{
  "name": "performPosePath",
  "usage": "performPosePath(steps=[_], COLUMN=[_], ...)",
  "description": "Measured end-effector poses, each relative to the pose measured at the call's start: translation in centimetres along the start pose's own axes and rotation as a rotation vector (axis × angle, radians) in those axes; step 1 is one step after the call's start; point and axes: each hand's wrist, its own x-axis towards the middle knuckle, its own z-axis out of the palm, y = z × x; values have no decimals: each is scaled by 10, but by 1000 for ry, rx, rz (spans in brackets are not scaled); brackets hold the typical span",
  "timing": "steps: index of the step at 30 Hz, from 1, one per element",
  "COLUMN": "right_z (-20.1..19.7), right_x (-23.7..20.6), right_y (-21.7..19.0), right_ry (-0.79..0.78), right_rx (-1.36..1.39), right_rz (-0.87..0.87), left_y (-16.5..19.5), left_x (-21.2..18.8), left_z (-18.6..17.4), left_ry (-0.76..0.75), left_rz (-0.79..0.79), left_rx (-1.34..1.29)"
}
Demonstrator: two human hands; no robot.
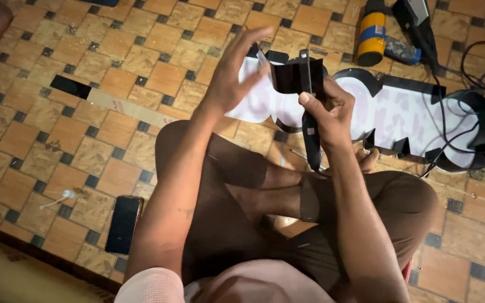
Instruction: The person assembles a large sign spelling 'BOOM' by attaching black vinyl strips to the edges of white letter cutouts. They use a staple gun to secure the vinyl and a heat gun to soften it for better adhesion.
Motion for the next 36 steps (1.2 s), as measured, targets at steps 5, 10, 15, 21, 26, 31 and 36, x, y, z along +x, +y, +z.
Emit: performPosePath(steps=[5, 10, 15, 21, 26, 31, 36], right_z=[-2, 2, 10, 10, 7, 6, 7], right_x=[-1, -5, -8, -8, -10, -11, -10], right_y=[4, 11, 12, 8, 9, 13, 14], right_ry=[-47, -78, -143, -155, -164, -172, -163], right_rx=[49, 57, 112, 146, 132, 135, 135], right_rz=[29, 118, 138, 129, 119, 113, 135], left_y=[-18, -32, -41, -31, -26, -23, -24], left_x=[-37, -62, -67, -68, -64, -64, -65], left_z=[12, 39, 37, 35, 32, 32, 32], left_ry=[-3, 82, 208, 237, 269, 269, 268], left_rz=[86, -44, -18, -11, 21, 15, 11], left_rx=[80, 116, 175, 191, 233, 228, 229])
